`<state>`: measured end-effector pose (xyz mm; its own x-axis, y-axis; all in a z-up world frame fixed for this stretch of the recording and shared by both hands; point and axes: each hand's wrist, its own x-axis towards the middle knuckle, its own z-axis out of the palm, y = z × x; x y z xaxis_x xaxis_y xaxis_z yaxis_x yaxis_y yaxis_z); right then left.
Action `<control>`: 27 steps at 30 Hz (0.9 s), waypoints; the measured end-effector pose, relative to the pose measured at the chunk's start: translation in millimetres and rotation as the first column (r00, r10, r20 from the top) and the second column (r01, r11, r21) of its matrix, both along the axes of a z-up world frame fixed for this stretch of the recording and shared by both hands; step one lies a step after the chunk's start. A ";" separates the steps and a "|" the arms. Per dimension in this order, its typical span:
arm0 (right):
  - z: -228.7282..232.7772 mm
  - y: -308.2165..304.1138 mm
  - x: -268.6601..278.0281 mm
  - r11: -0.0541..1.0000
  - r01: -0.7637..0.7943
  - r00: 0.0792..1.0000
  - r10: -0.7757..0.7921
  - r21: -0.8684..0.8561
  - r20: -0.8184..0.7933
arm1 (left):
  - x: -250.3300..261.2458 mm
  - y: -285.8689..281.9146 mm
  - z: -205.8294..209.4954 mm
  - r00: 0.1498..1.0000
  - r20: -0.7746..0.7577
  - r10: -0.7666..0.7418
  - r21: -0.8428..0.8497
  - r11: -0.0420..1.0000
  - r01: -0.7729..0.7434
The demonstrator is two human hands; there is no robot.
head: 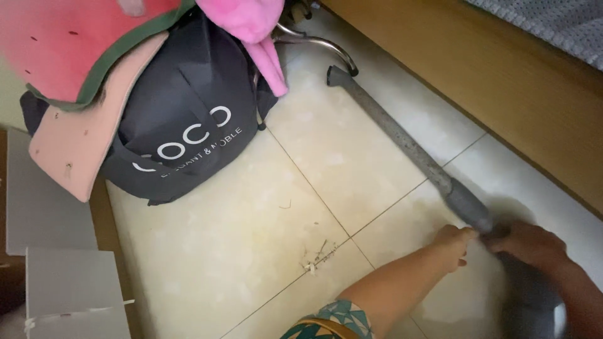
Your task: Vacuuming the floor under a bed and moving items in a bedroom.
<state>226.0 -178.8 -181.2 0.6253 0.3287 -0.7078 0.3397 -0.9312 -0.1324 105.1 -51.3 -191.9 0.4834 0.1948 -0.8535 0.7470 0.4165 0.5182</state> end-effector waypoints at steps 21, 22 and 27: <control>75.0 -57.5 -43.0 0.748 0.571 0.659 -0.171 0.340 -0.732 | 17.9 63.0 65.6 0.678 0.106 0.728 -0.548 0.611 -0.571; 63.3 -64.3 -43.7 0.675 0.610 0.630 -0.095 0.415 -0.771 | 24.9 77.0 57.8 0.638 0.106 0.763 -0.560 0.576 -0.595; 96.4 -35.5 -62.9 0.443 0.600 0.664 0.188 0.666 -0.724 | 33.1 157.6 49.1 0.600 0.182 0.779 -0.662 0.548 -0.511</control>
<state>163.0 -214.3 -84.9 0.2974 0.8834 -0.3622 -0.3922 -0.2328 -0.8899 138.2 106.3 -142.8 0.7161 0.2230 -0.6614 -0.0830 0.9681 0.2365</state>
